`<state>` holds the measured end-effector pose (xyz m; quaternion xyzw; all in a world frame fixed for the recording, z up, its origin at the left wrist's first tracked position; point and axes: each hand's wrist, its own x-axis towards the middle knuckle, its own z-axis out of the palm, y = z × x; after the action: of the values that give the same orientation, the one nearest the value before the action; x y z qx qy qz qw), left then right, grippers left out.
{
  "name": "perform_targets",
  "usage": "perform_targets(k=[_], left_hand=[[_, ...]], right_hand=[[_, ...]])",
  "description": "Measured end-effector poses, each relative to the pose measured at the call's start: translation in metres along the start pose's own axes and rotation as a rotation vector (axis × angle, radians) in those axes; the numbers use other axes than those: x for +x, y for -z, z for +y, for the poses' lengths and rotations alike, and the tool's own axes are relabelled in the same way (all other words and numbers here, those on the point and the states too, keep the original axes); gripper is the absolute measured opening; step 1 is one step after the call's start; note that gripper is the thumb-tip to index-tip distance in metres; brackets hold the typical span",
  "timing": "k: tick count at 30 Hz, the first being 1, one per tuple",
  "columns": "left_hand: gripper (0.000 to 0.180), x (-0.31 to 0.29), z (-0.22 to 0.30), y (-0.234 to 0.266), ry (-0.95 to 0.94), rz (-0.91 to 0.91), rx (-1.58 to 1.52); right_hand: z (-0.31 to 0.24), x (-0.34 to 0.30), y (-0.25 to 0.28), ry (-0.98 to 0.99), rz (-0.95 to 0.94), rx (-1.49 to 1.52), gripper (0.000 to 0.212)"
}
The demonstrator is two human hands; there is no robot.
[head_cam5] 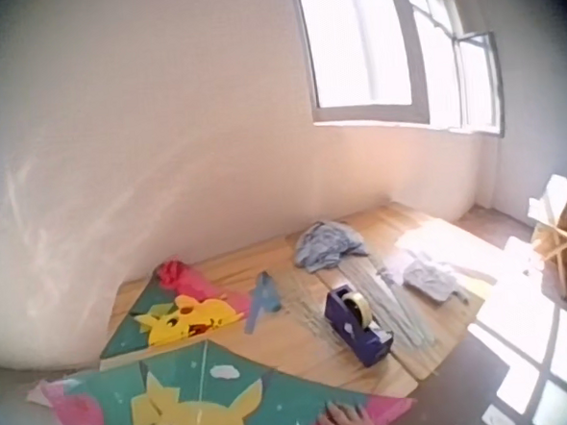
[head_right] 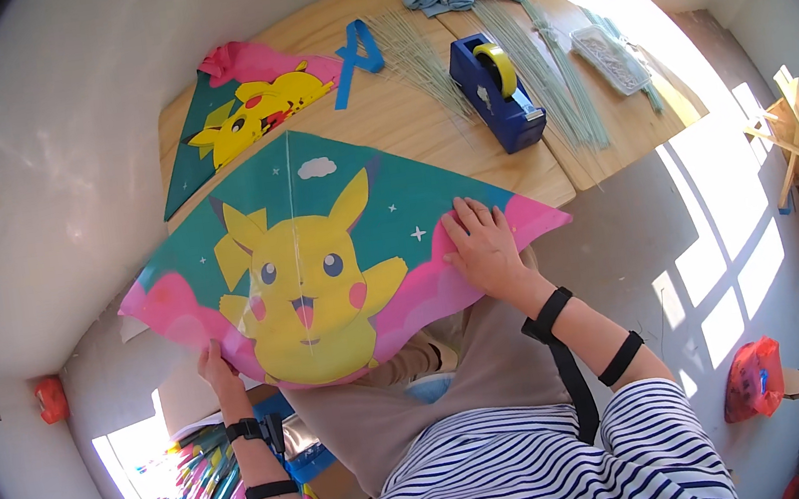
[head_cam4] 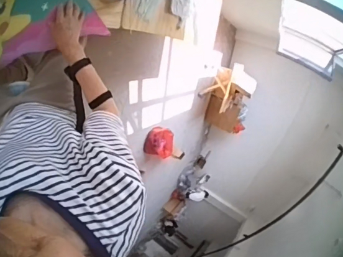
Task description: Assembling a decorative character kite by inserting structural rods and securing components with tape.
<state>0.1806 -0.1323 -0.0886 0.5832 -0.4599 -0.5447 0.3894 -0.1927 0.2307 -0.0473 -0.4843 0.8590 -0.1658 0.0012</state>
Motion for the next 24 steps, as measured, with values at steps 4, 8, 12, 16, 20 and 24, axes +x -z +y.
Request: perform_targets(k=[4,8,12,16,20,24], left_hand=[[0.023,0.009,-0.004,0.030,-0.031,0.160,0.168],[0.041,-0.036,0.013,-0.001,-0.531,0.461,0.846],[0.058,-0.118,0.052,-0.064,-0.749,-0.113,0.824],[0.083,-0.150,0.043,-0.108,-0.866,-0.519,1.055],[0.094,-0.133,0.023,-0.119,-0.770,-0.526,1.248],[0.098,-0.105,0.035,-0.117,-0.690,-0.508,1.262]], right_hand=[[0.003,0.014,0.012,-0.098,0.076,0.115,0.042],[0.040,0.066,0.015,-0.368,0.210,0.012,0.030],[0.073,0.112,-0.017,-0.510,0.235,-0.118,0.020],[0.082,0.125,-0.026,-0.506,0.203,-0.083,0.012],[0.085,0.110,-0.014,-0.384,0.229,-0.051,0.006],[0.092,0.081,-0.004,-0.339,0.228,0.077,0.007]])
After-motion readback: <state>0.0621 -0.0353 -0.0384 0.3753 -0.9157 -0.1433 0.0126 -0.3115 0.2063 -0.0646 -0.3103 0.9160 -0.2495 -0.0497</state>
